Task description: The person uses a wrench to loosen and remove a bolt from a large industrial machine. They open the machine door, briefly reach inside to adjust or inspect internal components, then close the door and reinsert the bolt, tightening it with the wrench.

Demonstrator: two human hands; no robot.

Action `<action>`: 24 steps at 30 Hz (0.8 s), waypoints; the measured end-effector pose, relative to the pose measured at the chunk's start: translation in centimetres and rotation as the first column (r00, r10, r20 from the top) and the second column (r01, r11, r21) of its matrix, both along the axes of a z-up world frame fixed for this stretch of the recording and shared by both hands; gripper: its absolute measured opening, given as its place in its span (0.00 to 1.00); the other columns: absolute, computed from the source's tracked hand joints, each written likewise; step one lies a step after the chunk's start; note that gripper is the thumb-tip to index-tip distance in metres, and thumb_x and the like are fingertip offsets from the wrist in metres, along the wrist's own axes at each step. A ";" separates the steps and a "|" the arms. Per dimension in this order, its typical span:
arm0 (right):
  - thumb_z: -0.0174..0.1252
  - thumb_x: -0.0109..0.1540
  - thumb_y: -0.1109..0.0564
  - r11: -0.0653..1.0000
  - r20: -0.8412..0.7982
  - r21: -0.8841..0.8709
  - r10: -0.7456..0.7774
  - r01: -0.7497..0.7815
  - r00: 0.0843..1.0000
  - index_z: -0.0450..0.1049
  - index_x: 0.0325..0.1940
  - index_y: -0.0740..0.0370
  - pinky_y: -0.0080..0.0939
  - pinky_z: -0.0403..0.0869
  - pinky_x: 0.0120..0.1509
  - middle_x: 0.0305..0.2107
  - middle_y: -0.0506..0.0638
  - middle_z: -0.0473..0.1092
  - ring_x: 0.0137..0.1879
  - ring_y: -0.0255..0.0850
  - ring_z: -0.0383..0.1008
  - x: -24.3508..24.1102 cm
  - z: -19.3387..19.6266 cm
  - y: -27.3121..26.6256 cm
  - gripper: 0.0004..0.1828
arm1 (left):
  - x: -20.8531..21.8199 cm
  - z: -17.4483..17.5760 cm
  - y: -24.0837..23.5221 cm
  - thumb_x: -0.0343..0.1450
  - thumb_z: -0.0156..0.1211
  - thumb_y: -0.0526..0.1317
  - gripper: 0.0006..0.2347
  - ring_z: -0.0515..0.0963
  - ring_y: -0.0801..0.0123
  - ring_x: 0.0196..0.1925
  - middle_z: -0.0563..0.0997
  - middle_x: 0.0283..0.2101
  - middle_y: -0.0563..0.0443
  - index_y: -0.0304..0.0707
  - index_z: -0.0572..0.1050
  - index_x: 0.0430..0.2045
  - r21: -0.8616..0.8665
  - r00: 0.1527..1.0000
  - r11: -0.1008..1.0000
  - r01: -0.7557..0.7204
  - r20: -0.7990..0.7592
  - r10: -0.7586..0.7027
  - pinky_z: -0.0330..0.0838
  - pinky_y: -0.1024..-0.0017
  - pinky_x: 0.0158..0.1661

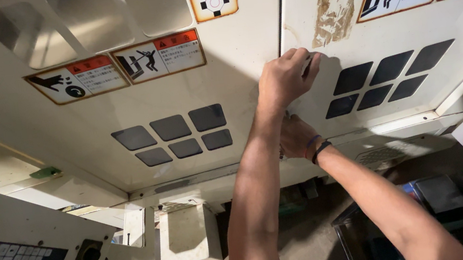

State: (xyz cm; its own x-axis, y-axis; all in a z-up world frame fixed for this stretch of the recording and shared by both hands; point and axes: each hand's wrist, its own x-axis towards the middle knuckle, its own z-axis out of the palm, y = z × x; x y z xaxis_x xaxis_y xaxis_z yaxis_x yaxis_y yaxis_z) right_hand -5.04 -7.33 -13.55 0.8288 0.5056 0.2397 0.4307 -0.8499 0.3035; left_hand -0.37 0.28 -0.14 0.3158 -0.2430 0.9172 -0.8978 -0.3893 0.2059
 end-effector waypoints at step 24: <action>0.61 0.52 0.46 0.991 0.151 0.068 0.102 -0.114 0.983 0.78 0.35 0.56 0.56 0.72 0.30 0.32 0.56 0.76 0.40 0.55 0.76 0.3 -0.5 -0.2 0.15 | 0.1 -0.1 -0.1 0.71 0.66 0.45 0.11 0.80 0.50 0.26 0.79 0.27 0.47 0.40 0.74 0.23 -0.029 0.999 0.999 0.017 -0.029 -0.017 0.75 0.59 0.28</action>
